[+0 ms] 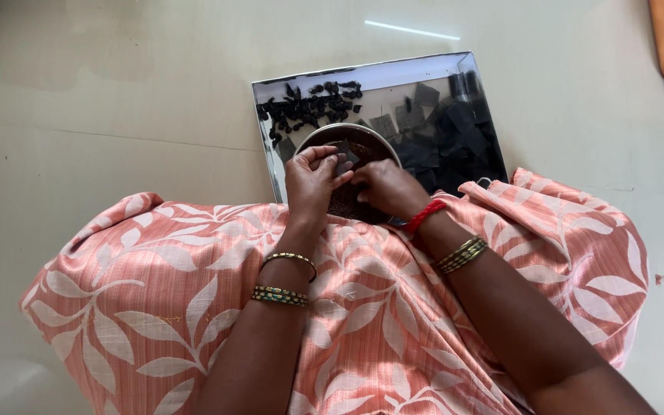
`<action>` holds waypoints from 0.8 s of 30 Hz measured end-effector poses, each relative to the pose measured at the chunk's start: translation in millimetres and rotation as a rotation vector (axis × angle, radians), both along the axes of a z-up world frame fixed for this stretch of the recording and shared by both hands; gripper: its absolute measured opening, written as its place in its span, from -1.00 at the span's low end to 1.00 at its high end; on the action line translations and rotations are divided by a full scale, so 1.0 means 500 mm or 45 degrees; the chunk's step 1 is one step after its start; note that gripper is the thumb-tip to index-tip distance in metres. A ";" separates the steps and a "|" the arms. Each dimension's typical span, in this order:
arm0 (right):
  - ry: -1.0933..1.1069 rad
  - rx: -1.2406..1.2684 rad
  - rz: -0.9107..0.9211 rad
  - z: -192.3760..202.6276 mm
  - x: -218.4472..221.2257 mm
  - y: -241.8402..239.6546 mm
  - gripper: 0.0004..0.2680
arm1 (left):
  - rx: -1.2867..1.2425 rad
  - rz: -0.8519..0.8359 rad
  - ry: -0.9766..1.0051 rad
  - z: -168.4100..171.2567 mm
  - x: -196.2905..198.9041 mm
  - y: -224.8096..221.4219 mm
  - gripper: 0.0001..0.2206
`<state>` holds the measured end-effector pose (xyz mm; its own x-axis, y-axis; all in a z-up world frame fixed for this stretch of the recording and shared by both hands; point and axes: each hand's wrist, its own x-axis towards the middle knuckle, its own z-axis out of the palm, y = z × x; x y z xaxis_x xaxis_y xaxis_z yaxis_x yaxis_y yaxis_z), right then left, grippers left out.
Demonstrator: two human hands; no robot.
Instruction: Sorting and inspecting small black seeds or pods, moving them from a bowl to a tray.
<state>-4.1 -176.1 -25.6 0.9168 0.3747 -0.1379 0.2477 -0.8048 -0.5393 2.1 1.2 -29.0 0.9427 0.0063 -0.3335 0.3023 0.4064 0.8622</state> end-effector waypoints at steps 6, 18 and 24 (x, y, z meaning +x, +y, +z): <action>-0.016 -0.285 0.185 -0.023 -0.002 0.023 -0.86 | 0.093 0.045 0.065 -0.004 0.000 0.005 -0.86; 0.641 0.426 -0.321 0.095 0.032 -0.020 -0.87 | 0.013 -0.030 0.117 -0.071 0.002 0.004 -0.82; 0.789 0.920 -0.480 0.162 0.031 -0.015 -0.87 | -0.013 -0.156 0.108 -0.054 -0.009 -0.004 -0.84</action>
<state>11.5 -183.6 55.4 0.8366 0.2585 -0.4830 -0.4413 -0.2042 -0.8738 -2.6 -1.1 -55.9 0.9046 -0.1112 -0.4115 0.4220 0.3705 0.8274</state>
